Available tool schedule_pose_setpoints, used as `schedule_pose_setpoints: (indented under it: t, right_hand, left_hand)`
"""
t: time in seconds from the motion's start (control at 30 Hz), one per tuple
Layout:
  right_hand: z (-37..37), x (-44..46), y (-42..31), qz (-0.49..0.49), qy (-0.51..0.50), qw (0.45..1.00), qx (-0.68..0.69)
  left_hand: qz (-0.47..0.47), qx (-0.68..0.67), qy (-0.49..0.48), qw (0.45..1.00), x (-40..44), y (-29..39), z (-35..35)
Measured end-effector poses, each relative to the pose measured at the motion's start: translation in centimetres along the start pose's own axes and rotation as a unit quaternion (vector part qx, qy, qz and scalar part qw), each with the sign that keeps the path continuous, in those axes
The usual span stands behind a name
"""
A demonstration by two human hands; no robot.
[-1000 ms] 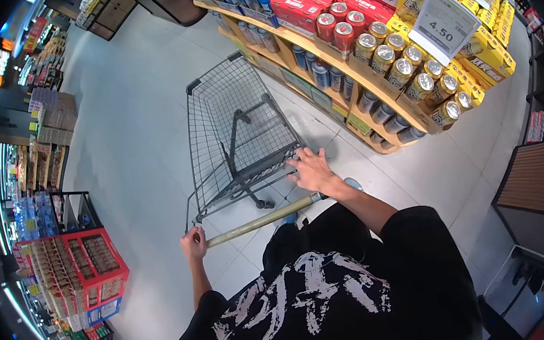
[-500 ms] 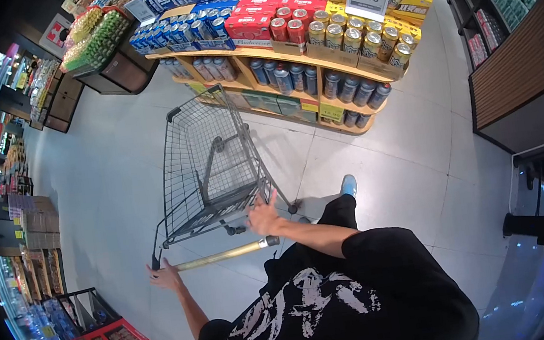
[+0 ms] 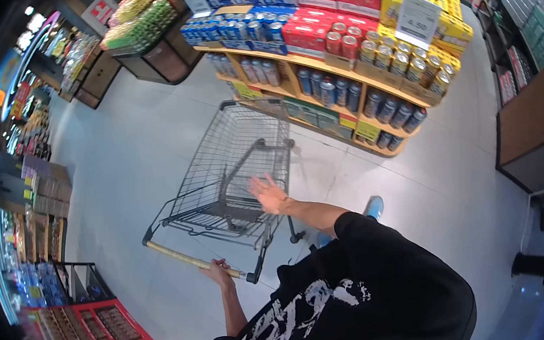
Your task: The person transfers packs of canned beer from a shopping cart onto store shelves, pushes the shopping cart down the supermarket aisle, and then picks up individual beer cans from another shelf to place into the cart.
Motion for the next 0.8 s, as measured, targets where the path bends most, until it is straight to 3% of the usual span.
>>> schedule_pose_setpoints:
  t: [0.13, 0.2, 0.27, 0.37, 0.5, 0.7, 0.8]
  right_hand:
    - [4.0, 2.6, 3.1, -0.009, -0.201, 0.977, -0.074]
    - [4.3, 2.0, 3.2, -0.011, -0.336, 0.934, -0.123]
    - [4.5, 0.9, 2.4, -0.021, -0.264, 0.955, -0.131]
    - [5.0, 2.1, 0.8, -0.039, -0.320, 0.924, -0.203]
    - [6.5, 2.0, -0.6, -0.062, -0.339, 0.920, -0.186]
    - [7.1, -1.5, -1.9, -0.114, -0.250, 0.951, -0.142]
    - [5.1, -3.0, -2.8, -0.153, -0.277, 0.939, -0.136]
  left_hand:
    - [0.039, 0.042, 0.014, 0.998, 1.1, 1.1, -1.0]
    - [0.055, 0.045, 0.020, 0.997, 1.6, 0.9, -1.4]
    - [0.051, 0.040, 0.021, 0.998, 2.4, 1.2, -2.0]
    - [0.057, 0.048, 0.010, 0.997, 4.2, -0.1, -3.2]
    - [0.051, 0.065, -0.011, 0.997, 5.5, 0.3, -4.6]
    - [0.039, 0.134, -0.044, 0.989, 6.2, 1.8, -6.9]
    - [0.038, 0.169, -0.060, 0.983, 6.2, 2.8, -7.5]
Point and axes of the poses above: each hand's wrist, its own x-axis towards the middle knuckle, its own z-axis out of the palm, y = z × x, the point moved 1 cm from there along x, towards the middle knuckle, and after that the axes turned 4 degrees about -x, right-handed, at the moved point
